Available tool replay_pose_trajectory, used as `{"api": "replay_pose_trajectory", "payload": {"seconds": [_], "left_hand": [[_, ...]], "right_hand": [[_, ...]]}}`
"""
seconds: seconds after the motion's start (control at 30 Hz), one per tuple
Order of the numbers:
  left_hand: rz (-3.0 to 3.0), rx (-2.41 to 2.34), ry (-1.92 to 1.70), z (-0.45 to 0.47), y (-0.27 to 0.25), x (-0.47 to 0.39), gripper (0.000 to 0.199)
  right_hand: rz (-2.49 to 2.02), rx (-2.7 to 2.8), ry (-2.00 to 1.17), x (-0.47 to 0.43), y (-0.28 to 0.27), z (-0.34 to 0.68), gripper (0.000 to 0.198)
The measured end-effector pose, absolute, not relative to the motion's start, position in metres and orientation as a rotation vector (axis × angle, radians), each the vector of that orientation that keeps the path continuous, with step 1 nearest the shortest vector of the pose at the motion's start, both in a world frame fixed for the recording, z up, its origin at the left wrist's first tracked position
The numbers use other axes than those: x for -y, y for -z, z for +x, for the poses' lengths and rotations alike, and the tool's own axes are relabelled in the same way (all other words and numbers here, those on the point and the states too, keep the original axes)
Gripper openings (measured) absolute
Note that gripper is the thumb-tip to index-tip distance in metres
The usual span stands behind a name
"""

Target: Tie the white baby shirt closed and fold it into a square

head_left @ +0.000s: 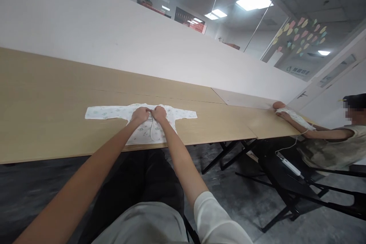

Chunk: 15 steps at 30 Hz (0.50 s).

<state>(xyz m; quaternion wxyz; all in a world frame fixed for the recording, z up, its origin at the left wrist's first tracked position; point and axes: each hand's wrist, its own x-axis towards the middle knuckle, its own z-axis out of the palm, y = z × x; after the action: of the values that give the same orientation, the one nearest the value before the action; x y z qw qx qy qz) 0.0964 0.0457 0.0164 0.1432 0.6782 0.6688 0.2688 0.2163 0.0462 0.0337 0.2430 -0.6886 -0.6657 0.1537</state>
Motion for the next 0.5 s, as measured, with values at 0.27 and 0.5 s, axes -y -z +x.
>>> {"api": "replay_pose_trajectory", "payload": {"seconds": [0.27,0.5], "left_hand": [[1.889,-1.988,-0.874,0.109,-0.011,-0.048,0.038],[2.162,-2.028,-0.718,0.119,-0.011,-0.034,0.043]], "right_hand": [[-1.798,1.608,-0.449,-0.043,-0.028,0.231,0.021],[-1.725,1.521,-0.510,-0.042,-0.015,0.232,0.026]]}}
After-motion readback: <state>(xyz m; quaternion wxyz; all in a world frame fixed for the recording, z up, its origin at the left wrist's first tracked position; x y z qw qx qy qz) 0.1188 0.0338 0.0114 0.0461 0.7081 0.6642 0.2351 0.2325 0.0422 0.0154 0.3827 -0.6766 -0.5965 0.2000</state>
